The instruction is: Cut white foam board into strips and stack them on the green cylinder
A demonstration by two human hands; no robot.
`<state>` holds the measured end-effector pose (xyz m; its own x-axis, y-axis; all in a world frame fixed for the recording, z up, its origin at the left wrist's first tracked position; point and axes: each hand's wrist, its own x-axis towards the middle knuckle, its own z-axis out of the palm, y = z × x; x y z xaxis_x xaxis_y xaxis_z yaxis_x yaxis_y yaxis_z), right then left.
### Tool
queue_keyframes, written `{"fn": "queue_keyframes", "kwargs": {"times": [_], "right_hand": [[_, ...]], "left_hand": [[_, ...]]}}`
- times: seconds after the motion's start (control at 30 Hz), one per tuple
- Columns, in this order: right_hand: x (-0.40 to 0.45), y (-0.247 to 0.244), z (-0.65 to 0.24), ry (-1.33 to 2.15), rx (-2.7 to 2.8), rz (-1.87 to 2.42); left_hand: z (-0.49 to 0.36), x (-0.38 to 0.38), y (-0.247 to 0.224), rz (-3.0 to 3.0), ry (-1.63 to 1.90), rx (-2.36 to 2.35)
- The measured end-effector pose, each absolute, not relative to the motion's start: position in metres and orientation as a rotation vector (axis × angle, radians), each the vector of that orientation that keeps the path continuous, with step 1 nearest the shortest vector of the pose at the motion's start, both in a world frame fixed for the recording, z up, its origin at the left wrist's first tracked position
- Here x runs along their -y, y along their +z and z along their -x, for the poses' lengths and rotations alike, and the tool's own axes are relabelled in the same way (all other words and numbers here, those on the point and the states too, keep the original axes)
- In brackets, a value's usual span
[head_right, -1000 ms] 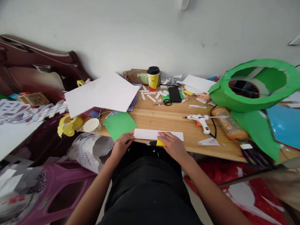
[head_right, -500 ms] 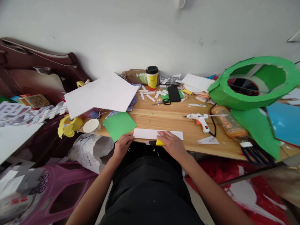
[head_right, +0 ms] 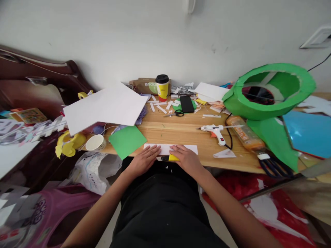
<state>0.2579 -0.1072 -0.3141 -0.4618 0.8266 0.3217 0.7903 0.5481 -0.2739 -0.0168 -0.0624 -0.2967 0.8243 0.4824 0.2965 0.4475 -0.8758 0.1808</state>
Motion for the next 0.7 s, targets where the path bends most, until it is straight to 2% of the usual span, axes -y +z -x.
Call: {"fn": "queue_keyframes", "kwargs": {"times": [0.23, 0.33, 0.43, 0.53, 0.6, 0.7], "right_hand": [[0.115, -0.292, -0.262, 0.242, 2.305, 1.278], [0.138, -0.275, -0.264, 0.306, 1.914, 1.512], [0.169, -0.273, -0.261, 0.646, 1.441, 1.820], [0.197, -0.288, -0.255, 1.026, 1.220, 1.891], [0.210, -0.302, -0.251, 1.015, 1.206, 1.892], [0.219, -0.316, -0.248, 0.825, 1.328, 1.831]], "left_hand": [[0.013, 0.062, -0.305, -2.904, 0.516, -0.781], [0.005, 0.066, -0.303, -2.924, 0.488, -0.830], [-0.003, 0.069, -0.301, -2.935, 0.473, -0.893], [-0.009, 0.069, -0.302, -2.917, 0.478, -0.919], [-0.011, 0.067, -0.304, -2.890, 0.465, -0.902], [-0.009, 0.063, -0.306, -2.843, 0.444, -0.866]]}}
